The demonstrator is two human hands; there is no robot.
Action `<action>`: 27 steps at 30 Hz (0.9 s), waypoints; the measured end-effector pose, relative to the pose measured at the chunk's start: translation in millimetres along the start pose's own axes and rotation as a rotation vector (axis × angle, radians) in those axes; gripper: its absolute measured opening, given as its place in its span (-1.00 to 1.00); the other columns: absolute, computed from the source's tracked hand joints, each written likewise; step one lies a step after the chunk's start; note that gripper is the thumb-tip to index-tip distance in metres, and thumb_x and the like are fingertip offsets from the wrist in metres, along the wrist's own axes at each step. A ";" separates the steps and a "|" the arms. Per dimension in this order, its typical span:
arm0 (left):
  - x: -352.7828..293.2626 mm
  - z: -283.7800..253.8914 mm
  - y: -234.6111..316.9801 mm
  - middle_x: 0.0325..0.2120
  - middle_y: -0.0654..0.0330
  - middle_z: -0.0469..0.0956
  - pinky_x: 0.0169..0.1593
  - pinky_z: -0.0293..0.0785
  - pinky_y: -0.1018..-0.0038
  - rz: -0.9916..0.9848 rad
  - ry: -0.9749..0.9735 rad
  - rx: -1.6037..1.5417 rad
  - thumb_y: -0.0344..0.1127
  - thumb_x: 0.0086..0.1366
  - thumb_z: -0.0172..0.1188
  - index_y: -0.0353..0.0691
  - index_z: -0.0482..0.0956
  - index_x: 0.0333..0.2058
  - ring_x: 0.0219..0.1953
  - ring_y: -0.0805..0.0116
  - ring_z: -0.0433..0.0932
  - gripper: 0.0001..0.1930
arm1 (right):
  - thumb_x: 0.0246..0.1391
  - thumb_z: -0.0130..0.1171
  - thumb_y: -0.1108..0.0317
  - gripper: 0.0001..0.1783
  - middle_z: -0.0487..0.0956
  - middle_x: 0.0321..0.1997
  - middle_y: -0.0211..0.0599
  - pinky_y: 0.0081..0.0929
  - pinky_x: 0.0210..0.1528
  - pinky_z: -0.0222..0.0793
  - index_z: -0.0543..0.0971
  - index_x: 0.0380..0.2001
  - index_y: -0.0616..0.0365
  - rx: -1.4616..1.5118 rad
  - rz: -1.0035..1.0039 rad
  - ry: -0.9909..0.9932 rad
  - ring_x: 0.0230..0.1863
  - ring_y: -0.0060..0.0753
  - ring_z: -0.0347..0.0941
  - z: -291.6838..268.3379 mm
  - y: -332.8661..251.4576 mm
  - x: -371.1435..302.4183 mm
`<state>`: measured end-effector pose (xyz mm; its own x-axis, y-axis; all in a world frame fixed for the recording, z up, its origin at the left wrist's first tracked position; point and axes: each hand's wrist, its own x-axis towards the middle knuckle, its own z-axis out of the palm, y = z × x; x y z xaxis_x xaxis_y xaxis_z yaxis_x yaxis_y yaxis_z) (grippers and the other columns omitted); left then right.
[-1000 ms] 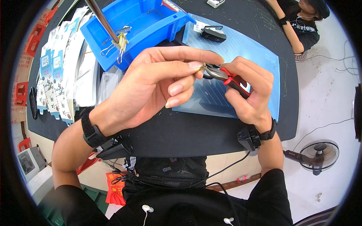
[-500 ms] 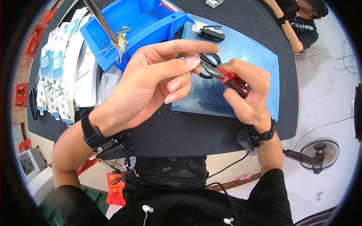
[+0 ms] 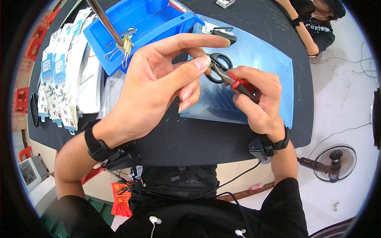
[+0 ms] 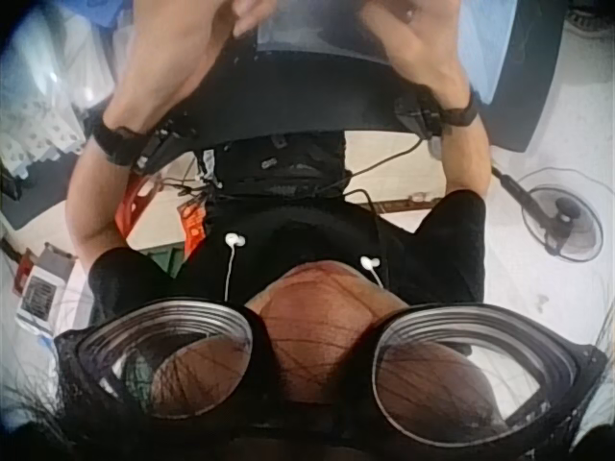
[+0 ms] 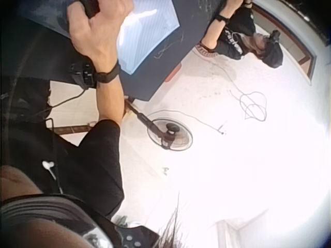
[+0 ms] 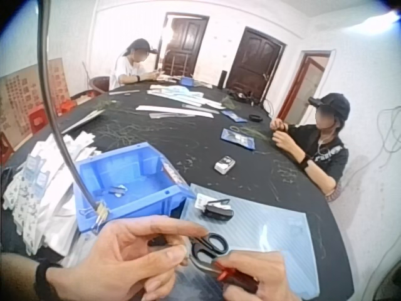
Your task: The person threads a piece of line through a hook's eye and wraps it around the shank before pulling it tight. Then, they use a pair of pliers to trim the excess line from the knot.
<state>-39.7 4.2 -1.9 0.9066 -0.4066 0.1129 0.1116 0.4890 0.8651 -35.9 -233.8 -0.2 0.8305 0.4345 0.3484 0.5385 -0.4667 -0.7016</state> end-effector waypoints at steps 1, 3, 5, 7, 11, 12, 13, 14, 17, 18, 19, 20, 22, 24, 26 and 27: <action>0.1 0.0 0.1 -0.26 0.27 0.44 -0.50 0.25 0.70 -0.017 0.016 0.007 -0.40 0.53 0.15 -0.49 0.44 0.28 -0.56 0.73 0.27 -0.56 | -0.22 0.09 0.43 -0.64 0.61 -0.46 -0.21 -0.56 -0.40 0.34 0.63 -0.29 0.38 -0.005 -0.014 0.023 -0.51 -0.45 0.47 1.5 0.3 0.3; 0.8 -0.3 -0.4 -0.25 0.29 0.45 -0.49 0.26 0.69 -0.010 0.026 0.034 -0.40 0.53 0.15 -0.49 0.45 0.27 -0.56 0.72 0.28 -0.58 | -0.21 0.09 0.40 -0.66 0.61 -0.45 -0.23 -0.57 -0.39 0.35 0.61 -0.31 0.36 -0.045 0.049 -0.066 -0.50 -0.47 0.48 -2.8 -0.8 0.5; 2.0 -1.0 -1.5 -0.27 0.30 0.47 -0.49 0.27 0.68 -0.002 0.037 0.046 -0.40 0.53 0.16 -0.49 0.47 0.25 -0.56 0.72 0.29 -0.60 | -0.19 0.09 0.37 -0.68 0.61 -0.45 -0.26 -0.58 -0.39 0.34 0.59 -0.33 0.34 -0.054 0.076 -0.106 -0.50 -0.48 0.47 -3.0 -1.4 1.4; 1.9 -1.6 -1.9 -0.30 0.30 0.48 -0.49 0.28 0.67 0.000 0.056 0.076 -0.41 0.54 0.15 -0.49 0.49 0.23 -0.56 0.71 0.30 -0.62 | -0.18 0.08 0.35 -0.69 0.60 -0.46 -0.28 -0.59 -0.39 0.34 0.57 -0.34 0.32 -0.031 0.068 -0.099 -0.51 -0.50 0.46 -0.3 -1.3 2.8; 0.7 -2.5 -1.2 -0.33 0.29 0.50 -0.48 0.31 0.66 0.006 0.074 0.142 -0.42 0.54 0.14 -0.47 0.52 0.20 -0.55 0.70 0.32 -0.66 | -0.17 0.07 0.36 -0.69 0.58 -0.46 -0.29 -0.60 -0.38 0.33 0.56 -0.33 0.32 0.008 0.146 -0.152 -0.51 -0.52 0.44 0.3 -3.4 2.0; 0.7 -2.6 -1.0 -0.33 0.29 0.50 -0.48 0.31 0.65 0.015 0.065 0.143 -0.43 0.54 0.14 -0.46 0.53 0.19 -0.55 0.70 0.32 -0.67 | -0.17 0.07 0.36 -0.69 0.58 -0.45 -0.29 -0.60 -0.37 0.32 0.56 -0.33 0.32 0.017 0.155 -0.162 -0.51 -0.53 0.44 0.7 -3.4 2.1; 0.9 -2.7 -0.8 -0.32 0.29 0.50 -0.48 0.31 0.66 0.028 0.063 0.177 -0.43 0.54 0.14 -0.46 0.53 0.19 -0.55 0.70 0.32 -0.67 | -0.16 0.07 0.36 -0.69 0.58 -0.45 -0.29 -0.61 -0.37 0.32 0.56 -0.33 0.32 0.029 0.162 -0.164 -0.51 -0.54 0.43 0.8 -3.6 2.2; 1.0 -2.7 -0.7 -0.31 0.29 0.49 -0.47 0.31 0.66 0.041 0.061 0.200 -0.44 0.55 0.13 -0.46 0.53 0.19 -0.54 0.70 0.32 -0.68 | -0.13 0.09 0.35 -0.70 0.55 -0.48 -0.21 -0.51 -0.39 0.29 0.56 -0.31 0.32 0.056 0.169 -0.160 -0.52 -0.40 0.41 1.6 -4.0 2.0; 1.1 -2.7 0.0 -0.31 0.30 0.45 -0.47 0.32 0.66 0.057 0.059 0.247 -0.46 0.54 0.12 -0.46 0.54 0.18 -0.54 0.70 0.33 -0.69 | -0.06 0.14 0.32 -0.70 0.48 -0.55 -0.07 -0.33 -0.43 0.23 0.57 -0.27 0.31 0.122 0.207 -0.149 -0.57 -0.14 0.36 2.8 -5.9 0.9; 1.1 -2.8 0.4 -0.31 0.30 0.44 -0.47 0.32 0.66 0.061 0.056 0.250 -0.47 0.54 0.11 -0.46 0.54 0.18 -0.54 0.70 0.33 -0.69 | -0.06 0.14 0.31 -0.70 0.47 -0.55 -0.08 -0.34 -0.43 0.22 0.57 -0.28 0.31 0.129 0.234 -0.159 -0.57 -0.16 0.35 2.1 -6.8 0.4; 0.9 -2.9 0.9 -0.31 0.31 0.43 -0.46 0.33 0.67 0.059 0.057 0.270 -0.48 0.54 0.11 -0.45 0.55 0.18 -0.54 0.70 0.34 -0.69 | -0.05 0.14 0.30 -0.69 0.46 -0.56 -0.09 -0.34 -0.43 0.21 0.57 -0.28 0.32 0.136 0.261 -0.169 -0.57 -0.18 0.34 1.9 -7.6 0.0; 0.7 -2.8 1.2 -0.31 0.31 0.42 -0.46 0.33 0.67 0.059 0.056 0.281 -0.48 0.54 0.10 -0.45 0.55 0.17 -0.54 0.69 0.34 -0.70 | -0.05 0.14 0.29 -0.69 0.45 -0.56 -0.10 -0.35 -0.43 0.21 0.57 -0.29 0.32 0.162 0.273 -0.160 -0.57 -0.20 0.33 2.6 -8.3 -0.4; 0.4 -2.5 1.5 -0.31 0.31 0.42 -0.47 0.33 0.67 0.068 0.053 0.299 -0.49 0.54 0.10 -0.44 0.56 0.16 -0.53 0.69 0.34 -0.70 | -0.06 0.15 0.28 -0.68 0.44 -0.57 -0.12 -0.36 -0.44 0.20 0.57 -0.30 0.32 0.223 0.299 -0.146 -0.58 -0.24 0.32 3.8 -9.3 -0.7; 0.3 -2.2 1.4 -0.29 0.31 0.42 -0.47 0.33 0.67 0.080 0.052 0.307 -0.51 0.54 0.09 -0.43 0.58 0.16 -0.53 0.69 0.35 -0.71 | -0.05 0.15 0.27 -0.68 0.44 -0.58 -0.12 -0.36 -0.44 0.20 0.57 -0.30 0.33 0.200 0.292 -0.145 -0.58 -0.25 0.32 3.4 -10.0 -0.3; -0.1 -1.8 1.3 -0.29 0.31 0.42 -0.48 0.32 0.67 0.105 0.055 0.332 -0.52 0.54 0.09 -0.42 0.58 0.15 -0.54 0.69 0.35 -0.71 | -0.05 0.15 0.27 -0.68 0.44 -0.58 -0.12 -0.37 -0.45 0.20 0.58 -0.30 0.33 0.183 0.290 -0.159 -0.59 -0.26 0.32 2.4 -10.9 0.2; -0.2 -1.6 1.2 -0.29 0.31 0.42 -0.48 0.32 0.67 0.112 0.055 0.330 -0.53 0.53 0.09 -0.42 0.59 0.15 -0.54 0.69 0.34 -0.71 | -0.04 0.14 0.27 -0.68 0.44 -0.58 -0.12 -0.37 -0.45 0.21 0.58 -0.30 0.33 0.174 0.290 -0.172 -0.59 -0.27 0.32 1.2 -11.3 0.4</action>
<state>-39.0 6.2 -1.7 0.9273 -0.3179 0.1975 -0.1194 0.2490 0.9611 -41.8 -227.4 7.2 0.9009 0.4336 0.0209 0.2402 -0.4578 -0.8560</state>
